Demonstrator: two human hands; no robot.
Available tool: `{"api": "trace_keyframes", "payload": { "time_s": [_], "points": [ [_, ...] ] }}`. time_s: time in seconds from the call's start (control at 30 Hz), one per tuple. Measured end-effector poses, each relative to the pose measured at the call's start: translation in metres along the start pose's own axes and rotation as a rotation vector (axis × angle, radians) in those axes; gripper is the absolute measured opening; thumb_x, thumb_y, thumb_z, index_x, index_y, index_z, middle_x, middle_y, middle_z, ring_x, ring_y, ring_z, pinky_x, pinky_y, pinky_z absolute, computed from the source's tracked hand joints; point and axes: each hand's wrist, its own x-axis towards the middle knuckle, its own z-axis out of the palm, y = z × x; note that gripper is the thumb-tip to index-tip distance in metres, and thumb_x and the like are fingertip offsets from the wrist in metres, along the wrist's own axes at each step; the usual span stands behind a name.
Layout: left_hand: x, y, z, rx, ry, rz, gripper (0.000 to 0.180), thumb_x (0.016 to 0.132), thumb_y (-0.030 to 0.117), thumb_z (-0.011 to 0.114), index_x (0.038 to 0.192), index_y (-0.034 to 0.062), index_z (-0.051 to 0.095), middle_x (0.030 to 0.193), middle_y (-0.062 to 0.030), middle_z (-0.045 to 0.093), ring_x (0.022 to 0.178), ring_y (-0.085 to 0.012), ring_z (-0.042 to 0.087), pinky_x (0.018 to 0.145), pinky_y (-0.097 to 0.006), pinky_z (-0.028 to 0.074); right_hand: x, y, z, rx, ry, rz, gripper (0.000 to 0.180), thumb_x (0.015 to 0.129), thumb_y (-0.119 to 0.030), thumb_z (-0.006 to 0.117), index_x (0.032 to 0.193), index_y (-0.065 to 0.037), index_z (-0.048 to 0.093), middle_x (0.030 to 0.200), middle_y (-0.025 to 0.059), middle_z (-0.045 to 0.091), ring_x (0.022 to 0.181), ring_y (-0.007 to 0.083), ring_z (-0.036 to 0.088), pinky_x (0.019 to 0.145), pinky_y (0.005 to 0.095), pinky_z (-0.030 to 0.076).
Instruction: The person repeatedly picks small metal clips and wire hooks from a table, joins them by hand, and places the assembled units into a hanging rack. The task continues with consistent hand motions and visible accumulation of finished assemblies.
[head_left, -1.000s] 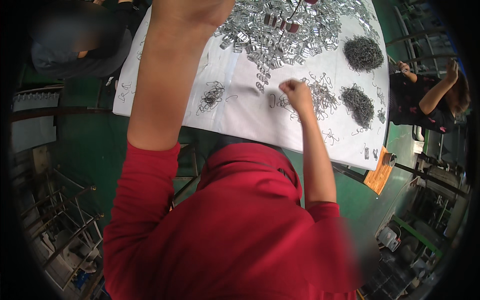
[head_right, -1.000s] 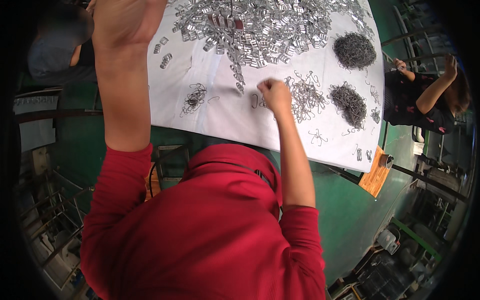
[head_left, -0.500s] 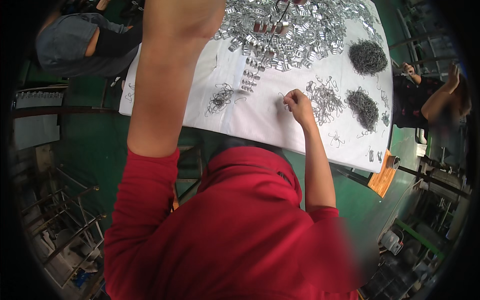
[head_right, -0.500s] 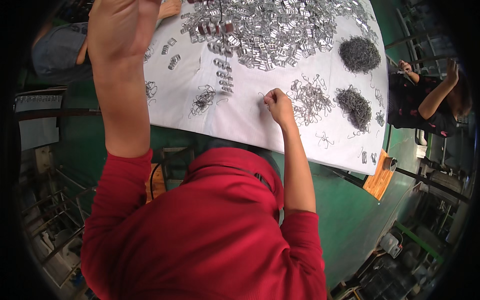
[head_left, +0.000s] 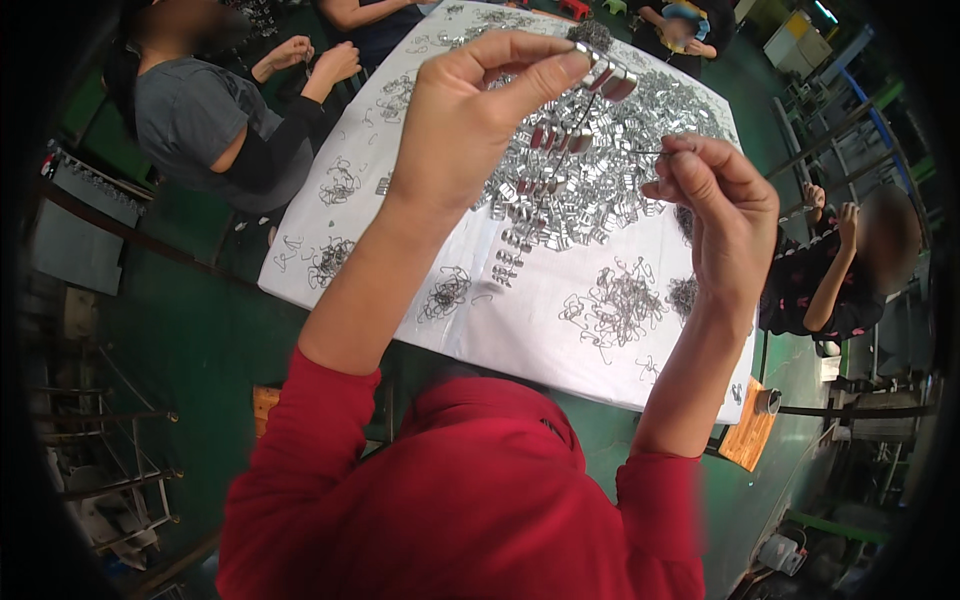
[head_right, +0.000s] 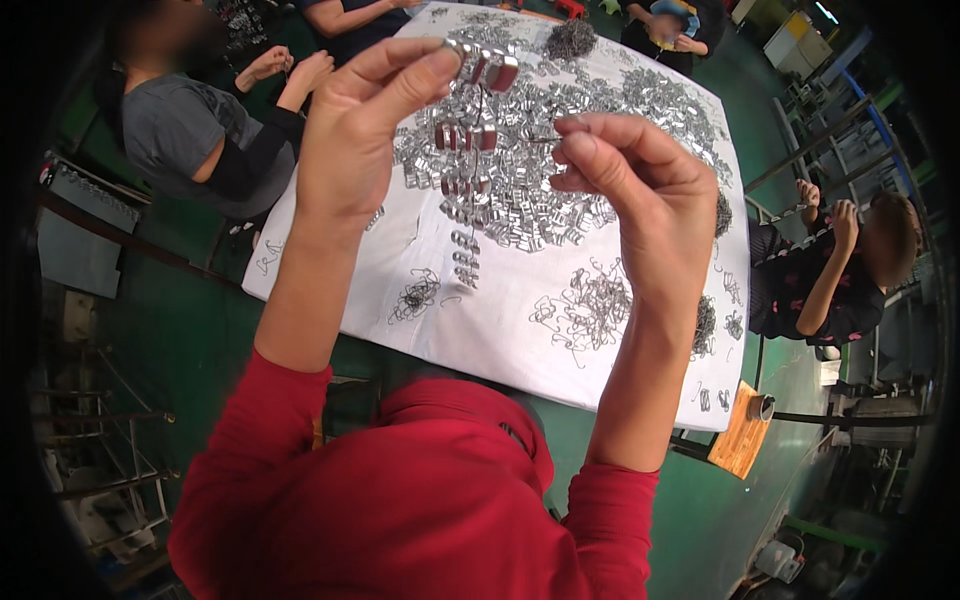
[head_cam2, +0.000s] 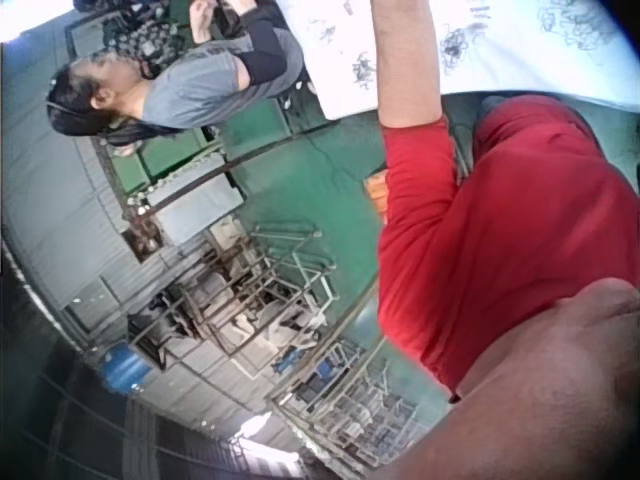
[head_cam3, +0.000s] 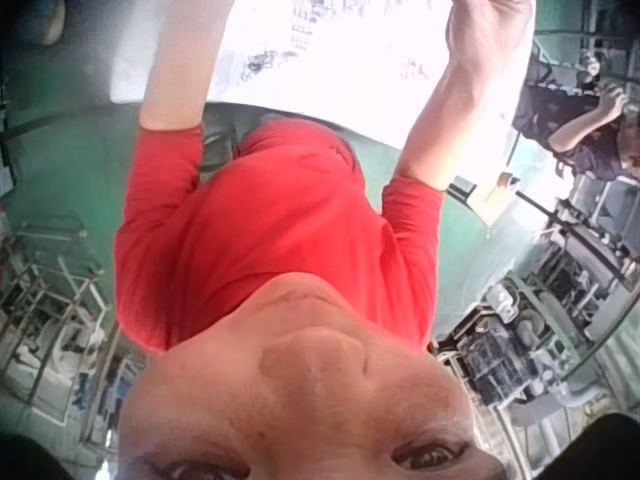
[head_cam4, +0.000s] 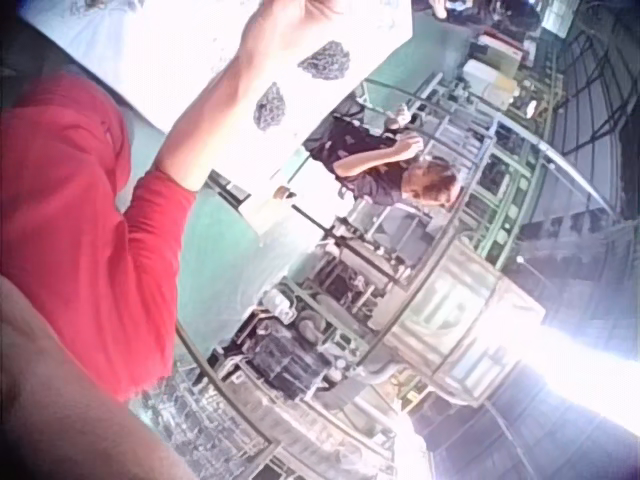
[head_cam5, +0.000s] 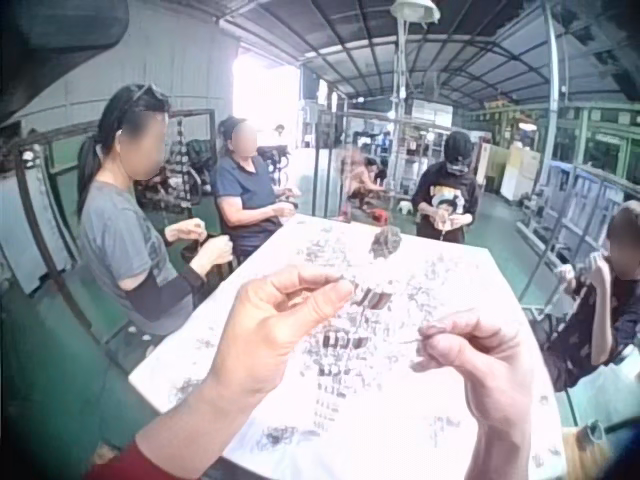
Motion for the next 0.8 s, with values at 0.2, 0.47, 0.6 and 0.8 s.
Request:
{"api": "trace_keyframes", "payload": {
  "time_s": [0.2,0.47,0.6,0.8],
  "points": [
    [-0.001,0.003,0.010,0.013,0.017,-0.012,0.019,0.075,0.014,0.070,0.089,0.0019,0.066,0.078,-0.0013,0.063,0.070,-0.0051,0.055,0.061,-0.018,0.042,0.025,-0.038,0.020,-0.184,-0.020,-0.024,0.018,0.079,-0.013,0.066,0.086,0.003,0.064,0.069,0.0050,0.061,0.056,0.0076,0.055,0.053,0.0192,0.046],
    [0.000,-0.001,0.012,0.095,0.020,0.085,0.015,0.075,0.013,0.070,0.085,0.0023,0.067,0.080,0.0000,0.062,0.067,-0.0039,0.054,0.056,-0.016,0.040,0.032,-0.042,0.025,-0.303,0.054,-0.037,0.015,0.080,-0.014,0.064,0.086,0.000,0.065,0.069,0.0035,0.061,0.056,0.0065,0.055,0.055,0.0200,0.048],
    [0.000,-0.004,0.011,0.040,0.019,0.068,0.017,0.075,0.015,0.070,0.086,0.0024,0.067,0.078,-0.0004,0.062,0.067,-0.0037,0.054,0.056,-0.016,0.041,0.033,-0.039,0.023,-0.340,0.043,-0.026,0.015,0.080,-0.014,0.065,0.086,0.000,0.065,0.069,0.0037,0.061,0.057,0.0066,0.055,0.055,0.0202,0.048],
    [0.001,-0.001,0.009,0.009,-0.030,-0.055,0.019,0.079,0.011,0.065,0.094,-0.0008,0.064,0.085,-0.0057,0.064,0.077,-0.0076,0.058,0.070,-0.018,0.043,0.036,-0.038,0.027,-0.177,0.051,-0.169,0.016,0.079,-0.011,0.066,0.086,0.003,0.065,0.070,0.0079,0.063,0.057,0.0092,0.058,0.055,0.0192,0.047]
  ]
}}
